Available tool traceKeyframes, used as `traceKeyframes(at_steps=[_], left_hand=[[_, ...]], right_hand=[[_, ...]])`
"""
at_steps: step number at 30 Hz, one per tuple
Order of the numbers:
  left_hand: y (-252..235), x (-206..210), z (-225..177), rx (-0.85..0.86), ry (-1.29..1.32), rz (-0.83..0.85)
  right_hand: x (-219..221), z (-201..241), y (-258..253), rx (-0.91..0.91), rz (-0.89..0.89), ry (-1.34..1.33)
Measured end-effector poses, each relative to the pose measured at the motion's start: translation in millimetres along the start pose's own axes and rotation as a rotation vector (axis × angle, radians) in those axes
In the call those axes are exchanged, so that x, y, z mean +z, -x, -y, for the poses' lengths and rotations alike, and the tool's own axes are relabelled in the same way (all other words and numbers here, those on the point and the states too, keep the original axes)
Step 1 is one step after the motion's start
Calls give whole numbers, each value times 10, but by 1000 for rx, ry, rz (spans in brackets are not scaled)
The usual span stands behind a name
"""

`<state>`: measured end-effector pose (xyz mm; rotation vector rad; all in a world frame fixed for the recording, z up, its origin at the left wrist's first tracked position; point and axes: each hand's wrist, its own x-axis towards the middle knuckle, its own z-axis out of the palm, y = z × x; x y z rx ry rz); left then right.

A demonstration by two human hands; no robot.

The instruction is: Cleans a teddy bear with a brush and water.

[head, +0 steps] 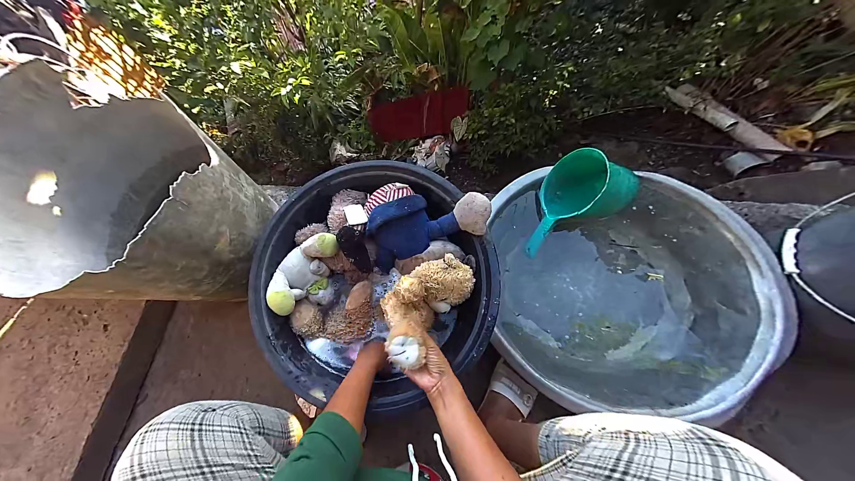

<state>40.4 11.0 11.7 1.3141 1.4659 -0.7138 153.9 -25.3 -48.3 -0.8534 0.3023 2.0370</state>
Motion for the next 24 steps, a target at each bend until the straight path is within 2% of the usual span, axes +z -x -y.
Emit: traceKeyframes(at_steps=[2,4,6,7,8,10,11,13,15,16,17,18,20,21,22,24], left_hand=[[226,-229,-103,-13,115,-20],[112,-271,85,18,314,-108],[-337,-60,591,189,534,-399],[-736,140,923,393,639,-671],[-923,174,1059,495,802,-792],[-690,30,886,630,1004,-905],[-465,-23,700,736,1018,-958],[-74,14,330,976,903,-1042],[6,221,109,1112,664,-1087],[-118,367,96,1068,519,-1117],[-301,511,183,911,366,-1119],[-459,575,341,670,245,-1034],[-639,385,595,203,214,-691],[-666,299,642,131,247,-688],[-634,266,631,185,300,-823],[-387,326,424,548,401,-1132]], right_hand=[[23,-24,29,-5,-68,106],[28,-70,26,-41,-124,174],[29,-99,4,-79,-152,251],[12,-111,-22,-89,-159,285],[7,-123,-51,-91,-177,323],[8,-144,-103,-91,-224,432],[-7,-151,-130,-90,-249,493],[-60,-164,-185,-91,-273,604],[-152,-205,-263,-169,-267,624],[-203,-209,-295,-223,-254,620],[-195,-186,-265,-234,-246,614],[-147,-157,-232,-206,-272,610],[-43,-69,-173,-144,-310,625],[-39,-53,-199,-140,-315,637],[-54,-57,-244,-148,-310,656],[-133,-162,-254,-163,-293,680]])
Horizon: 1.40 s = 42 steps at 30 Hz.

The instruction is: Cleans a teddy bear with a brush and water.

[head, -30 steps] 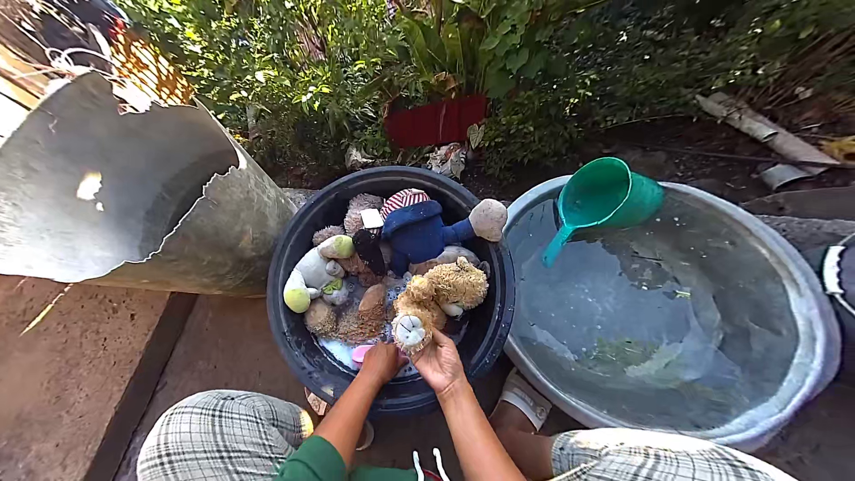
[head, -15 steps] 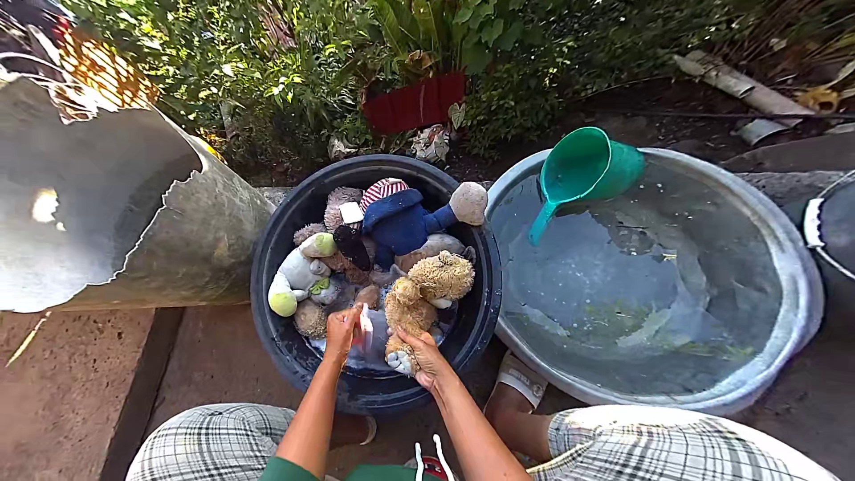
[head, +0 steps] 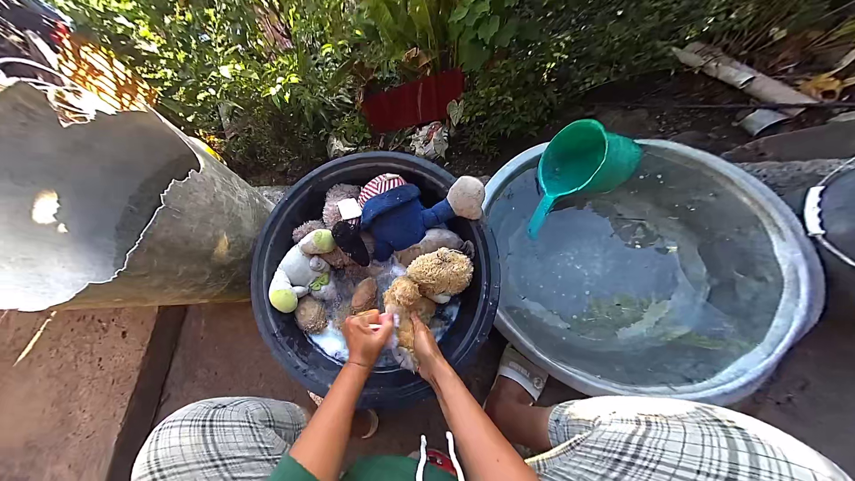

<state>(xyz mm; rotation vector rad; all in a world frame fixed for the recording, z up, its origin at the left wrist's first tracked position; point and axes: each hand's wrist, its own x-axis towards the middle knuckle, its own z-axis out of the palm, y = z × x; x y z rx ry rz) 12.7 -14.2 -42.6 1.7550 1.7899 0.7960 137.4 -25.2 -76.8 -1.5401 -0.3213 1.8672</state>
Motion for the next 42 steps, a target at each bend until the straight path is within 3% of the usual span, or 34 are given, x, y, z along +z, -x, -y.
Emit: traceKeyframes(at_steps=[2,4,5,7,8,9,11,13,14,15,18,20,23,25,27,30,33,35,37,42], left_hand=[[11,21,-412,342,215,-48],[43,162,-399,468,121,-7],[15,179,-245,389,-46,54],[-266,56,4,-32,-303,317],[-390,-7,77,-164,-378,371],[-431,-25,96,-153,-391,302],[-307,-7,-102,147,-225,82],[-138,117,-353,455,-4,1],[-103,189,-379,500,6,18],[-84,195,-308,410,-79,92],[-526,-25,28,-365,-451,534],[-695,-174,202,-573,-492,479],[-573,-255,179,-527,-89,130],[-500,-207,-43,-420,135,75],[-480,-71,-281,-329,37,201],[-560,183,-389,-324,-331,290],[-673,143,-406,-476,-345,334],[-579,68,-363,-483,-199,297],[-397,-18,-399,-449,-116,265],[36,-103,-602,-364,-189,253]], right_hand=[[11,122,141,-42,23,-7],[102,535,516,11,-25,47],[108,695,653,58,-25,84],[99,804,692,113,-26,134],[84,756,651,139,-23,142],[59,673,562,142,-26,134],[-27,295,279,65,-5,105],[-137,-66,118,-88,65,31],[-195,-138,87,-114,110,-32],[-206,-125,92,-78,117,-35],[-91,290,216,147,48,-25],[-32,399,270,158,-5,17],[-37,262,133,44,-14,266],[-38,199,30,-15,47,549],[-21,215,49,-44,124,783],[-4,171,36,-49,115,864],[15,154,30,11,91,495],[45,129,48,122,177,54],[65,109,55,217,258,-176],[23,112,93,272,128,-136]])
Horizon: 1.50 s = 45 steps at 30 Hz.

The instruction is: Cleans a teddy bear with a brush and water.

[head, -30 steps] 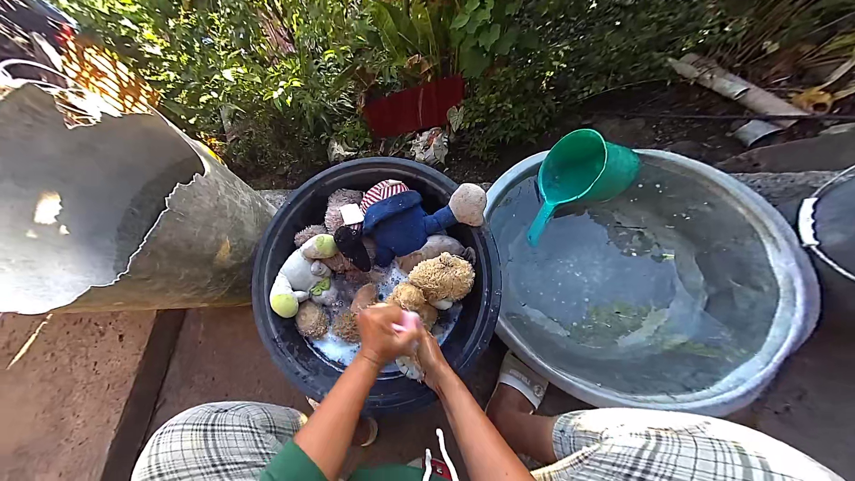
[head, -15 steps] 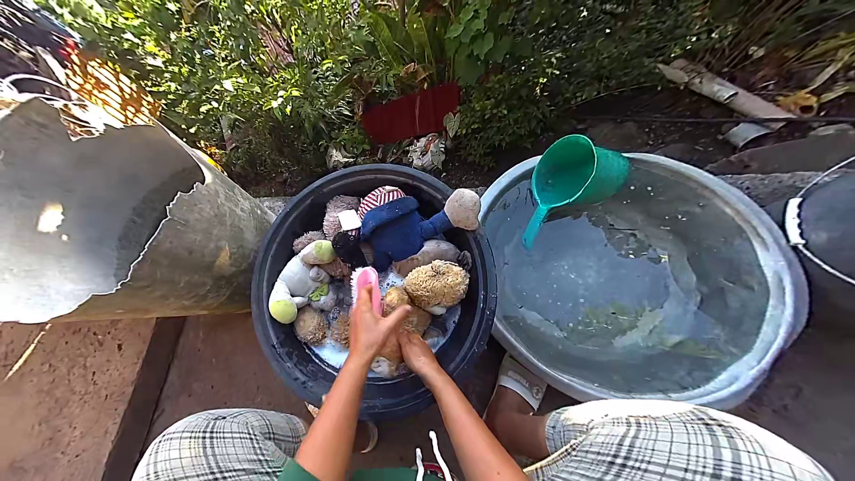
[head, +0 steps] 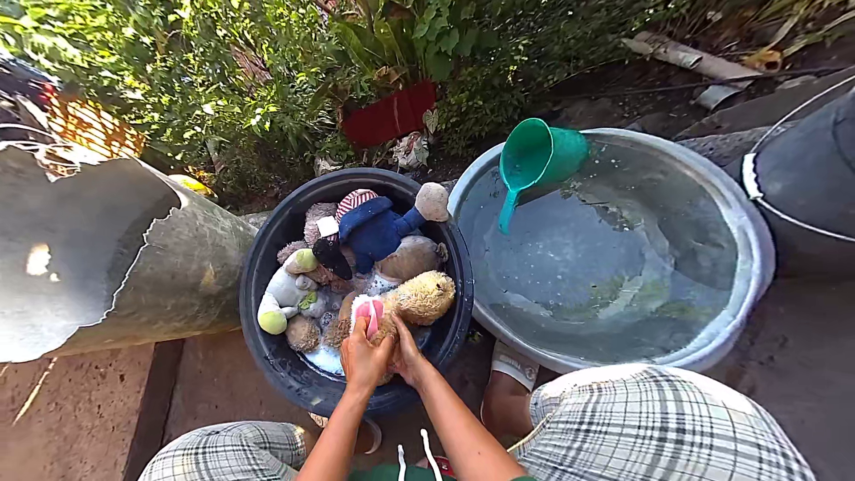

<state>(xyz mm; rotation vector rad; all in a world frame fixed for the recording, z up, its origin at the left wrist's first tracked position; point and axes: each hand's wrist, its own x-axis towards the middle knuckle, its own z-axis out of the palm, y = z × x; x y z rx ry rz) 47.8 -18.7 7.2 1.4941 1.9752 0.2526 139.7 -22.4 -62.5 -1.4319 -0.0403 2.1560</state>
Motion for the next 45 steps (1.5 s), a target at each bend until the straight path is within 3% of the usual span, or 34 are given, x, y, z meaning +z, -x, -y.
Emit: traceKeyframes(at_steps=[3,7,10,16,19,21,26,30,33,36,40,42,45], left_hand=[[56,30,86,106,-100,108],[-324,-106,218,128,23,254],[-788,-480,69,84,42,172],[-1925,-1201,-354,170,-39,-164],[-2483,-1246,-544,119,-121,-216],[-2699,-1150,-552,72,-199,-146],[-2713,-1058,-224,15,-407,148],[-2502,-1222,-16,80,-511,240],[-2296,-1331,82,91,-529,290],[-1955,-1437,231,79,-306,285],[-1462,-1314,553,-29,445,358],[-1329,-1131,781,-103,767,368],[-1126,-830,1026,-190,984,244]], right_hand=[[-85,46,-25,-18,-52,-60],[-92,47,-63,-48,-107,-277],[-89,12,-126,-24,-80,-364],[-45,-4,-144,10,-95,-439],[-15,18,-96,52,-104,-476],[-8,33,-79,56,-121,-437],[27,76,-68,37,-175,-292],[31,80,-68,2,-174,-257],[37,89,-10,-130,-234,-84],[4,187,123,-292,-265,217],[-78,438,403,-445,-221,662],[-36,567,632,-460,-231,922],[98,714,946,-404,-300,1219]])
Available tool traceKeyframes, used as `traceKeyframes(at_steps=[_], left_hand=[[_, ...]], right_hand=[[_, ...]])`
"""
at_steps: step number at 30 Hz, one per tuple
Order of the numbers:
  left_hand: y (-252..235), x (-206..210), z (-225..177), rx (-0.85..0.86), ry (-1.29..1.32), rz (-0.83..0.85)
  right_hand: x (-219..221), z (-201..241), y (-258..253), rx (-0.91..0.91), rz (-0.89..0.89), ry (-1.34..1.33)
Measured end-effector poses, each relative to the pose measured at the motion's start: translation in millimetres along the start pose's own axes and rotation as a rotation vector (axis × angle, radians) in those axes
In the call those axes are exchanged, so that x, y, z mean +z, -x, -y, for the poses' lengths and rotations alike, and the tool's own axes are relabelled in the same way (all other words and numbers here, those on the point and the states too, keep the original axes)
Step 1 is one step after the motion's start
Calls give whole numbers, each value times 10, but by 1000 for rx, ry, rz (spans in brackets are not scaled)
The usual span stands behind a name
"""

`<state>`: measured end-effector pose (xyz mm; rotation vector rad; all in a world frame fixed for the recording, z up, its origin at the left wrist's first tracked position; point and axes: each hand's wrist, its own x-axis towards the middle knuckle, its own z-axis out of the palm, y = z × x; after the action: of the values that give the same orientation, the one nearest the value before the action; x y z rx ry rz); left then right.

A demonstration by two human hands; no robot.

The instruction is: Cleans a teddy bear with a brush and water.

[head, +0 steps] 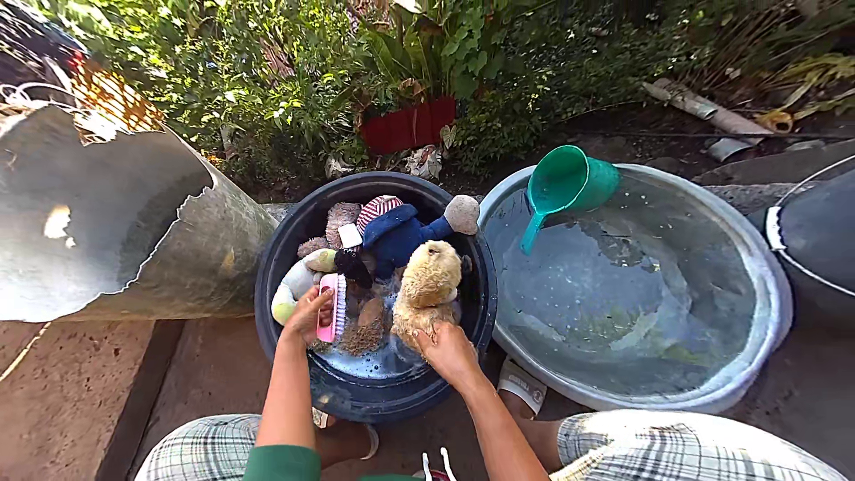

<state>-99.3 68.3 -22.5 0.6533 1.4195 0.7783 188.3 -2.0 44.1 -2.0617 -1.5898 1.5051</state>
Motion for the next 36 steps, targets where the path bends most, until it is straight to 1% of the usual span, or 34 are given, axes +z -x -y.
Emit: traceKeyframes(at_steps=[1,3,5,7,10,12,14,15,17,19,20,21,22,24,25,27,28,29,31,32,33,34,35,36], left_hand=[[34,14,139,2,47,-51],[88,87,406,-11,136,-139],[116,258,617,-47,190,-232],[68,449,795,-73,176,-334],[-132,600,1086,-88,25,-463],[-285,603,1216,-122,-118,-473],[-397,614,1297,-180,-261,-464],[-439,630,1319,-199,-331,-456],[-484,681,1355,-215,-501,-443],[-498,718,1353,-248,-630,-423],[-521,716,1361,-242,-622,-432],[-536,691,1385,-216,-563,-446],[-539,647,1428,-161,-446,-462],[-473,576,1402,-1,-123,-495],[-368,568,1288,72,-12,-523],[-31,658,969,249,102,-610],[150,731,814,392,134,-615],[308,819,666,553,162,-582],[600,1020,398,846,141,-418],[728,1149,298,956,79,-320],[816,1278,261,1027,-9,-235],[830,1371,321,1060,-121,-184],[769,1388,481,1036,-289,-185],[664,1304,684,917,-509,-225]], right_hand=[[-31,25,22,10,-33,39],[-33,-14,-28,28,-134,15],[36,-140,-168,51,-220,-139],[219,-311,-346,84,-268,-374],[488,-425,-457,256,-239,-860],[591,-412,-480,422,-178,-1217],[622,-401,-478,557,-93,-1477],[615,-394,-483,602,-66,-1566],[595,-399,-516,646,-75,-1687],[610,-435,-545,642,-83,-1713],[633,-459,-558,628,-81,-1709],[664,-486,-561,608,-73,-1701],[692,-513,-554,585,-61,-1694],[706,-523,-561,532,-24,-1678],[709,-510,-570,509,3,-1666],[727,-465,-570,481,38,-1628],[730,-426,-554,471,47,-1605],[735,-374,-540,455,45,-1582],[753,-254,-510,401,32,-1534],[761,-200,-490,368,23,-1505],[770,-154,-456,324,6,-1478],[766,-127,-412,264,-8,-1458],[746,-122,-366,207,-13,-1446],[734,-130,-354,202,-32,-1433]])
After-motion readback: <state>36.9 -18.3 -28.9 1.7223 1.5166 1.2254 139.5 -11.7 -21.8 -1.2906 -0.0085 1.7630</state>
